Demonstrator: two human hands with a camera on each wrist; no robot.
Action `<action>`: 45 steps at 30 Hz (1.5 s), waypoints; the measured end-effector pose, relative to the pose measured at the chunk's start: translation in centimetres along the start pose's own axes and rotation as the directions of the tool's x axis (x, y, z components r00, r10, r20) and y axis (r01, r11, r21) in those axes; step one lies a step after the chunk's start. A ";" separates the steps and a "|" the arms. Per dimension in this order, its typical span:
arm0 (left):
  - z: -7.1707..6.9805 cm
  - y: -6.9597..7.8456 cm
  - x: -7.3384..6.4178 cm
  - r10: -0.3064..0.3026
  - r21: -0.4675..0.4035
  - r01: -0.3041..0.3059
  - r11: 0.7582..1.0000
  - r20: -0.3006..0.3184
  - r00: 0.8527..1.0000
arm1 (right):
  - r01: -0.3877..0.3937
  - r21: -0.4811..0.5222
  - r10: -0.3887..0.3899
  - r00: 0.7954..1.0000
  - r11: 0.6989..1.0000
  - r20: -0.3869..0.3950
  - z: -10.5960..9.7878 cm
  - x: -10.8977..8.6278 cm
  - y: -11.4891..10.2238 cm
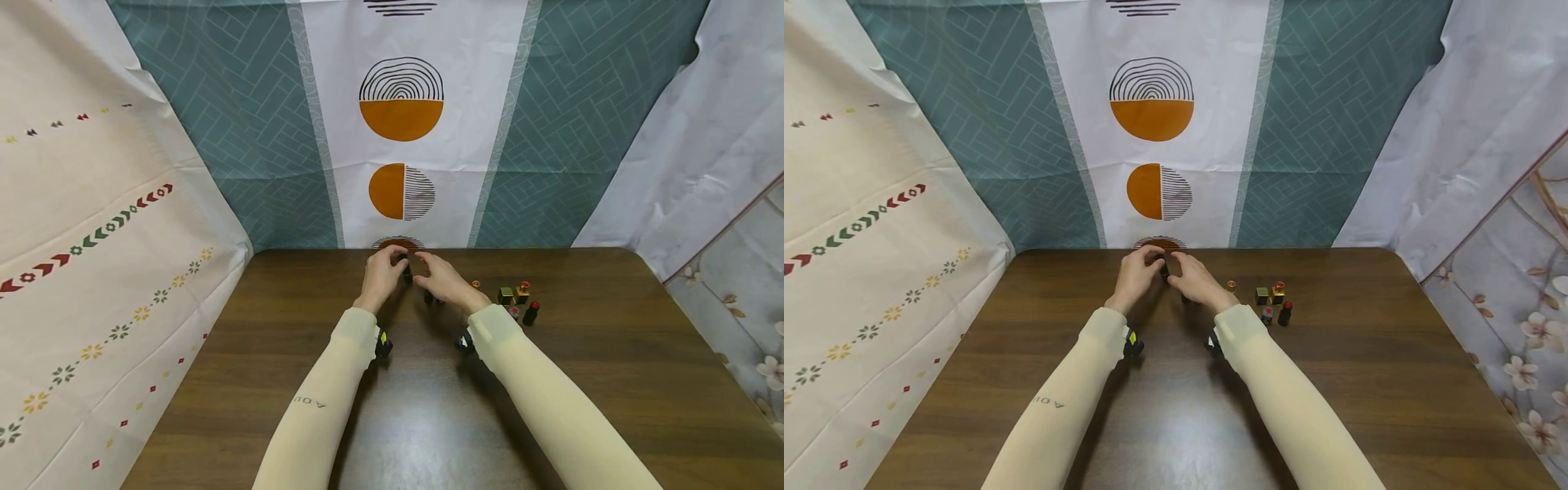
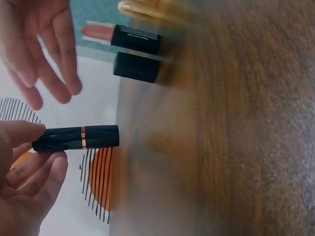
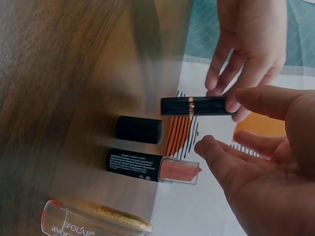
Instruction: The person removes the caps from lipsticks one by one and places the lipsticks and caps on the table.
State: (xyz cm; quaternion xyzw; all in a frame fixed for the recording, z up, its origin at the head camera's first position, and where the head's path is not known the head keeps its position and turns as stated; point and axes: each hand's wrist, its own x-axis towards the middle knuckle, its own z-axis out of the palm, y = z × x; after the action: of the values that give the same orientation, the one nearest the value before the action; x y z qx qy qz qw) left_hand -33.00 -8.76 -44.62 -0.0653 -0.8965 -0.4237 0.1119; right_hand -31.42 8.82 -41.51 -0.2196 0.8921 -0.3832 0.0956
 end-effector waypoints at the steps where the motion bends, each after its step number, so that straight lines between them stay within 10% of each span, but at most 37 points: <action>1: 0.0 0.1 0.0 -0.001 -0.006 0.001 1.000 -0.003 1.000 | -0.005 -0.003 0.005 1.000 1.000 0.001 0.0 0.1 0.1; 29: -1.2 1.7 0.3 0.004 -0.168 -0.010 0.986 -0.039 0.999 | -0.004 0.000 0.004 1.000 1.000 -0.030 0.2 0.6 0.4; 45: -1.4 1.8 -0.3 -0.037 -0.332 0.037 0.942 0.005 0.999 | -0.032 -0.004 0.030 0.978 0.999 -0.208 0.1 0.3 0.6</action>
State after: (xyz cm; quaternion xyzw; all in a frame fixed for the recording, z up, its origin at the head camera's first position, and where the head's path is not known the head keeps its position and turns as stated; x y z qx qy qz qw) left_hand -32.08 -8.65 -42.50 -0.0660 -0.8132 -0.5708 0.0921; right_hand -31.84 8.97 -42.04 -0.1647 0.9018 -0.3995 0.0071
